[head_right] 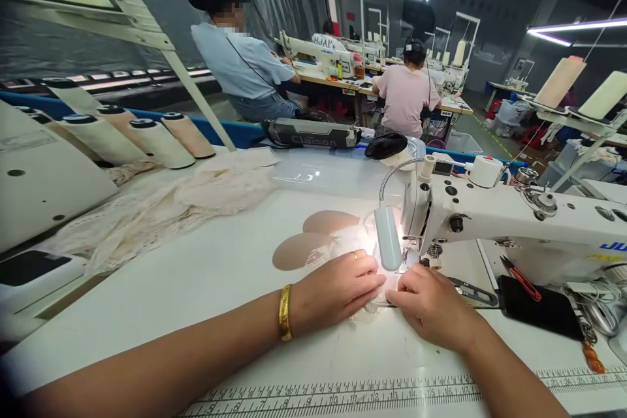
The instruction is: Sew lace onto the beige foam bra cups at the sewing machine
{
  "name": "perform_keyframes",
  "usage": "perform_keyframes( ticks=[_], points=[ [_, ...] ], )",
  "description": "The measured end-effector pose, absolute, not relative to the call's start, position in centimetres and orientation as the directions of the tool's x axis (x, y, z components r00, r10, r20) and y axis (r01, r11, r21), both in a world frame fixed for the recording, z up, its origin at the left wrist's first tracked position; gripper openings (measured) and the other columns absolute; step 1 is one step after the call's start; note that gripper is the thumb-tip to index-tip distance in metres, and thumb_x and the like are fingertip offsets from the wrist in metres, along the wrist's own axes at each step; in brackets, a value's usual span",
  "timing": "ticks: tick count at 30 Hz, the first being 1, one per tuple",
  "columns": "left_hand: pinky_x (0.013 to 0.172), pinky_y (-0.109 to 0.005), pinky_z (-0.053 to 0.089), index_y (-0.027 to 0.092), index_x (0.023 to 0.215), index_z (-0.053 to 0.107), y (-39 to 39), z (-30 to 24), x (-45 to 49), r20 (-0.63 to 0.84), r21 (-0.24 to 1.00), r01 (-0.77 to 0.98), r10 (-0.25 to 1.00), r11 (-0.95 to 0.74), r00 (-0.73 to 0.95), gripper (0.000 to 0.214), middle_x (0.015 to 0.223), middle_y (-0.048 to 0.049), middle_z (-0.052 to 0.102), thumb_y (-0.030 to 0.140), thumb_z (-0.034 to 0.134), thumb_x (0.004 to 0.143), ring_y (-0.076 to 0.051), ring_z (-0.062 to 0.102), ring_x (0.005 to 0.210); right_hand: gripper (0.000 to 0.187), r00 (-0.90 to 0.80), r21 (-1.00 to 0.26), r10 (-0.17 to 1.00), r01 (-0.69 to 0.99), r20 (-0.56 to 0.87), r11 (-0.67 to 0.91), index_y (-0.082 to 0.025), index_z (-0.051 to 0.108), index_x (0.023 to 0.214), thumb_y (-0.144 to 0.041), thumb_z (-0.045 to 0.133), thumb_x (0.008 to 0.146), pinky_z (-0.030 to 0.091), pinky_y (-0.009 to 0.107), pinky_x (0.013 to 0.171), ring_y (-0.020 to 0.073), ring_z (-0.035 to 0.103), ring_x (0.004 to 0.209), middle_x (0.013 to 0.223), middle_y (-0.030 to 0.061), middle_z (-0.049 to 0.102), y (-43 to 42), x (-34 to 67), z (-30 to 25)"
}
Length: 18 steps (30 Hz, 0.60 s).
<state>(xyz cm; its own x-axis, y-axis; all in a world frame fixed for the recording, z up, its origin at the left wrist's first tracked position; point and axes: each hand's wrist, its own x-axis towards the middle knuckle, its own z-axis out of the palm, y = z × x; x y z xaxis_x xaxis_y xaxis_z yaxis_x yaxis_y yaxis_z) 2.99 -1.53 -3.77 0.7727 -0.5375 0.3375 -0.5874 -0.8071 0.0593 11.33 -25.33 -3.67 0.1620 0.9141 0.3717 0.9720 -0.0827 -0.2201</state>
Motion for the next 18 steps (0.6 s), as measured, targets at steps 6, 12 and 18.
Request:
perform_keyframes(
  ticks=[6,12,18],
  points=[
    [0.071,-0.034,0.043,0.019,0.083,0.06,-1.76,-3.81,3.29,0.337,0.058,-0.598,-0.548,-0.8,0.766,0.018,0.085,-0.0043,0.062,0.019,0.052,0.099,-0.02,0.054,0.075,0.029,0.156,-0.243,0.919,0.968,0.362,-0.068,-0.024,0.067,0.111,-0.004,0.052,0.096,0.039,0.027,0.068,0.0174,0.048,0.079,0.088,0.003,0.061,-25.43,11.16,-3.66],
    [0.075,-0.033,0.046,0.018,0.087,0.064,-1.68,-3.48,3.75,0.31,0.181,-0.606,-0.54,-0.775,0.783,0.011,0.088,-0.0048,0.066,0.019,0.057,0.095,-0.021,0.058,0.08,0.032,0.156,-0.256,0.923,0.965,0.352,-0.065,-0.025,0.069,0.113,-0.005,0.05,0.097,0.041,0.028,0.069,0.0177,0.05,0.08,0.09,0.0036,0.063,-25.46,11.33,-3.57],
    [0.077,-0.033,0.046,0.018,0.079,0.063,-1.72,-3.5,3.05,0.305,0.275,-0.545,-0.466,-0.792,0.831,0.021,0.099,-0.0073,0.068,0.018,0.051,0.096,-0.021,0.058,0.081,0.031,0.173,-0.245,0.923,0.965,0.344,-0.09,-0.025,0.071,0.111,-0.006,0.051,0.097,0.039,0.029,0.067,0.0187,0.049,0.079,0.088,0.004,0.062,-25.7,11.67,-3.46]
  ],
)
